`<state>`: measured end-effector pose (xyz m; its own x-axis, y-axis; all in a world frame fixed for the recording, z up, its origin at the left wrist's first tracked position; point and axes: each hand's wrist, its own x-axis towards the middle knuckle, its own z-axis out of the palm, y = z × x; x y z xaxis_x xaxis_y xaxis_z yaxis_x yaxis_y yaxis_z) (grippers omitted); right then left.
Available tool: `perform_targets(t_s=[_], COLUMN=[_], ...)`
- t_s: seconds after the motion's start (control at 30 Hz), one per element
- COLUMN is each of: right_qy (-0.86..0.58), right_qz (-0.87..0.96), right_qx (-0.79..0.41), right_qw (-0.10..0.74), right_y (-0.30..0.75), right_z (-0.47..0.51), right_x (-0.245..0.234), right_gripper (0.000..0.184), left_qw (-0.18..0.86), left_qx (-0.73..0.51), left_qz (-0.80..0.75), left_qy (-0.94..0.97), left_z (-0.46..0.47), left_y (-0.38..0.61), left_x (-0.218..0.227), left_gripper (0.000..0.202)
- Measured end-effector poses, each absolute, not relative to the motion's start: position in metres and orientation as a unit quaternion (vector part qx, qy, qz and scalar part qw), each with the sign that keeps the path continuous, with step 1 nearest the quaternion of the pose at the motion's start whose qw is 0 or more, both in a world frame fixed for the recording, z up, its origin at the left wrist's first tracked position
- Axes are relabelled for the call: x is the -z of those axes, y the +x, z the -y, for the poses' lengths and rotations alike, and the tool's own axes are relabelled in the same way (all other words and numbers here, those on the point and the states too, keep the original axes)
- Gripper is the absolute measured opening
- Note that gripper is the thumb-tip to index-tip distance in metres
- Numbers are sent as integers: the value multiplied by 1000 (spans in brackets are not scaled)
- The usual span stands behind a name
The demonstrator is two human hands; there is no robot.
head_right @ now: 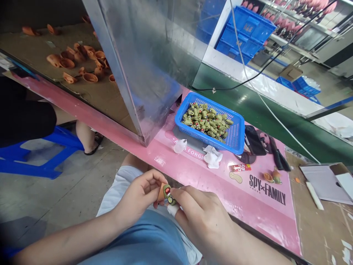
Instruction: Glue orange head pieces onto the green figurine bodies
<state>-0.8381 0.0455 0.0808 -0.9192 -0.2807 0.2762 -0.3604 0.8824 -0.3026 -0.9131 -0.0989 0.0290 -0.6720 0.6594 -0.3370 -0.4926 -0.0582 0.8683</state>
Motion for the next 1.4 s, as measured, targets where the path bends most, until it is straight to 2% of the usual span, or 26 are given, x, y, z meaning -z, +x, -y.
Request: perform_targets(t_s=[0.33, 0.53, 0.7, 0.87, 1.07, 1.4], right_qy=[158, 133, 122, 129, 126, 115], right_qz=[960, 961, 955, 951, 941, 937], right_qx=[-185, -200, -210, -218, -228, -239], right_qw=[139, 135, 172, 176, 216, 228], right_y=[-833, -835, -838, -837, -837, -834], right_z=[-48, -49, -46, -44, -37, -32], right_x=[-70, -76, -83, -83, -84, -87], right_gripper=[22, 19, 12, 13, 12, 14], left_qw=[394, 410, 440, 420, 407, 423], left_qx=[-735, -732, -735, -714, -724, -718], left_qz=[-548, -534, -500, -530, -530, -521], left_qy=[72, 102, 130, 179, 172, 186], left_z=[97, 99, 105, 103, 99, 100], left_y=[-910, -911, -910, -901, -894, -894], left_x=[-26, -28, -29, -25, -25, -34], left_gripper=[12, 11, 16, 35, 37, 37])
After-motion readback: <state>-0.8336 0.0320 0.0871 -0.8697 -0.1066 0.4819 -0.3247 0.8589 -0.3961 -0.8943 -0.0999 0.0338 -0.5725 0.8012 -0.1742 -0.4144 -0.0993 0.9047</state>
